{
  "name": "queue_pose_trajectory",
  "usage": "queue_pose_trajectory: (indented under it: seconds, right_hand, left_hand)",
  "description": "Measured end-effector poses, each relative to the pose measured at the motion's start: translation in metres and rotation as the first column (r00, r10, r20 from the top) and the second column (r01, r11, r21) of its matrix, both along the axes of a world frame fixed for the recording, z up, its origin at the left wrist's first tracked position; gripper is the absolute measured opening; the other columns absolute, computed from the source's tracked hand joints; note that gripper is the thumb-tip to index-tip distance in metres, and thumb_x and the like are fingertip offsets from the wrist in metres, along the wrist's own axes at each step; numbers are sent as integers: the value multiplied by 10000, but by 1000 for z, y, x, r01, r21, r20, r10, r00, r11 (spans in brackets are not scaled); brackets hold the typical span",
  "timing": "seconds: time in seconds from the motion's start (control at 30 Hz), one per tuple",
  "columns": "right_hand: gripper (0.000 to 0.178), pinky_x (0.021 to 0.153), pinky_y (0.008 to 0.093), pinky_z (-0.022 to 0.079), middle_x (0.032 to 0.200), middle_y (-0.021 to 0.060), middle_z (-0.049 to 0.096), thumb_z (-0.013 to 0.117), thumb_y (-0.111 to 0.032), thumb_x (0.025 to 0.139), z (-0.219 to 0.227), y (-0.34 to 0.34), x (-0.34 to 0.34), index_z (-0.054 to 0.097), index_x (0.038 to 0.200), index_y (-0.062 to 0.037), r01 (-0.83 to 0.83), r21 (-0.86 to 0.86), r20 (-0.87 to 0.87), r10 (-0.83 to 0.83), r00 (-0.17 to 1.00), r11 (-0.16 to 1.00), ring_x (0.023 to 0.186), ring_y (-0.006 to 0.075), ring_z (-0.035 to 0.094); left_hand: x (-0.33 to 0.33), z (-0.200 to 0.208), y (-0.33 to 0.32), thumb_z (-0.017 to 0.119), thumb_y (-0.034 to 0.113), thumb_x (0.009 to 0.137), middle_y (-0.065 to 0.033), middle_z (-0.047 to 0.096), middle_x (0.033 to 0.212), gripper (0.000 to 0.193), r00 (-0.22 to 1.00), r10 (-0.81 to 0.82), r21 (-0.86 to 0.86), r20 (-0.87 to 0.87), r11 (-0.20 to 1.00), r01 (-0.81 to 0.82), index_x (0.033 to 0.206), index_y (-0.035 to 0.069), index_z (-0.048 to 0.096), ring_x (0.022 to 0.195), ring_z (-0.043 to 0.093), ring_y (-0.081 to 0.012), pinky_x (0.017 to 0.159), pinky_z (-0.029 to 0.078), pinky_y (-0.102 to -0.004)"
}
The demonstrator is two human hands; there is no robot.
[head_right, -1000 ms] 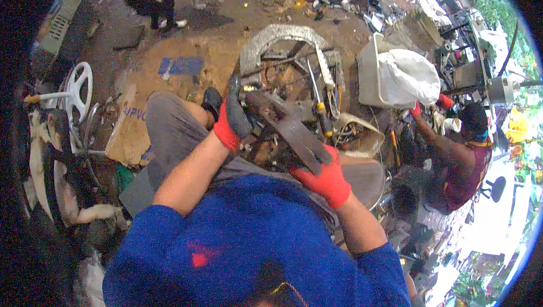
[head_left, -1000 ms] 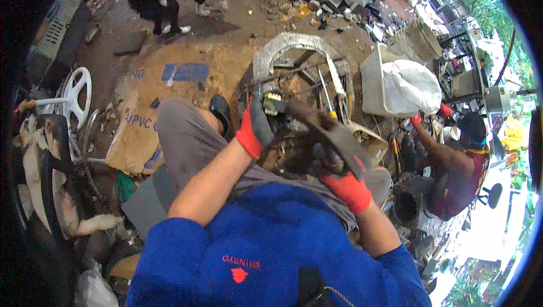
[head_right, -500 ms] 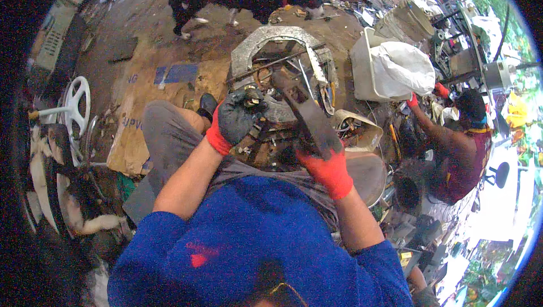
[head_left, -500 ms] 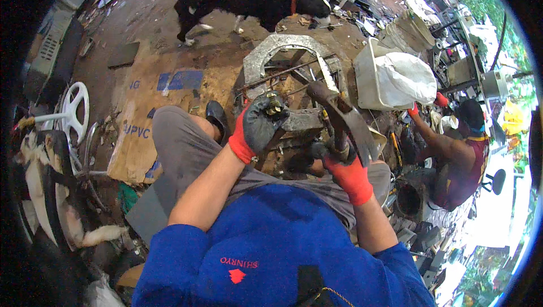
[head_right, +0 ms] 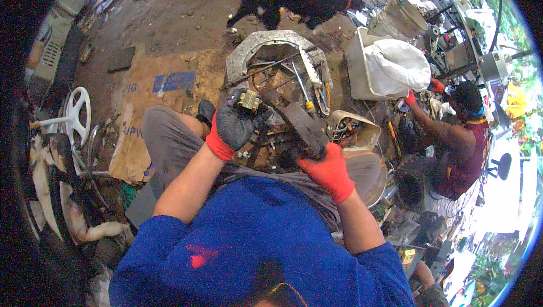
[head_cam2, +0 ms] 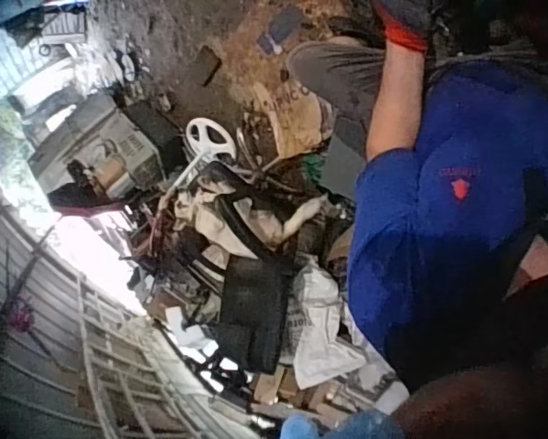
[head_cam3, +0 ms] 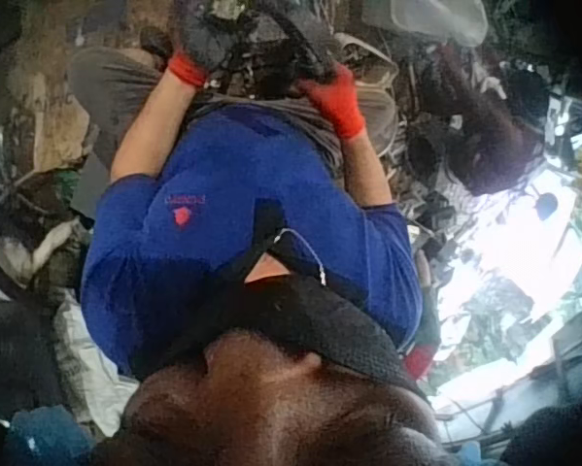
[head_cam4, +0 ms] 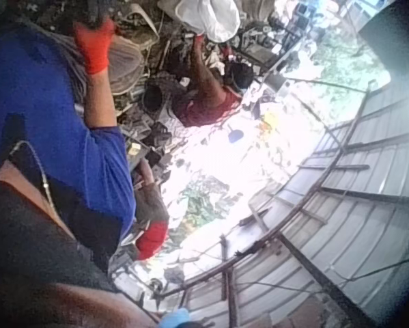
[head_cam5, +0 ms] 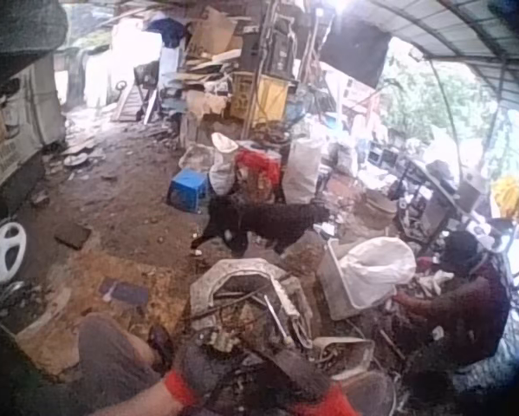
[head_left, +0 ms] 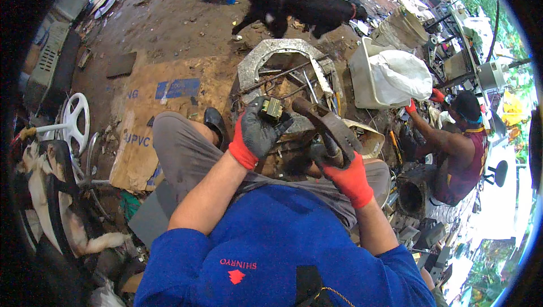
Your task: The person sits on the ground and uses a hammer and chisel to break apart a metal object. They then use pliers to remove small pieces and examine the components.
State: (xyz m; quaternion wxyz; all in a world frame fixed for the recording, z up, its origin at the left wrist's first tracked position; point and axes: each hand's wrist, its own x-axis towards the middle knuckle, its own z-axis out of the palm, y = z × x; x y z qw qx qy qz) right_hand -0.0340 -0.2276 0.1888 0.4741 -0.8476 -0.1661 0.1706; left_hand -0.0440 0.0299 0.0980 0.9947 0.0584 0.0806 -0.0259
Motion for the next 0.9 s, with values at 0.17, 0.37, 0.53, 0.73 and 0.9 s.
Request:
queue_pose_trajectory:
  seconds: [0.17,0.37,0.53,0.73,0.9]
  right_hand:
    - [476,901,367,526,1127,120,710,819,-221,734,2,0,-6,686,1161,-60,9,35,17,-10,1000,999,1042,223,676]
    - [461,965,387,485,1196,126,651,788,-201,773,20,-14,-15,648,1196,-86,-103,-60,8,104,995,993,1104,237,627]
    - [420,886,356,520,1085,87,681,784,-136,783,31,6,-24,639,1169,-61,-228,-190,167,260,951,955,973,207,652]
    - [473,851,398,534,1009,170,708,791,-243,739,33,26,-25,651,1154,-63,-199,-152,14,203,979,968,965,314,689]
    - [391,788,357,539,919,157,701,789,-209,734,13,5,-29,666,1067,-44,-196,12,5,196,981,981,867,231,701]
  left_hand:
    - [0,10,-8,558,387,999,-75,680,1052,301,987,130,82,-91,989,-123,1148,135,626,966,664,-248,898,563,-474]
    - [-4,11,8,563,529,960,-53,704,886,431,999,9,4,-40,1000,-9,1019,118,680,809,695,-254,745,605,-438]
    - [-6,15,6,560,564,946,-83,698,842,475,992,50,115,-117,993,-37,954,104,682,774,694,-264,711,598,-457]
    - [-7,11,8,546,551,956,-90,677,820,469,973,161,266,-164,957,-114,887,99,650,762,688,-270,698,587,-458]
    - [-5,10,13,521,518,976,-66,669,798,430,979,80,149,-187,987,-53,889,113,640,745,685,-256,714,586,-456]
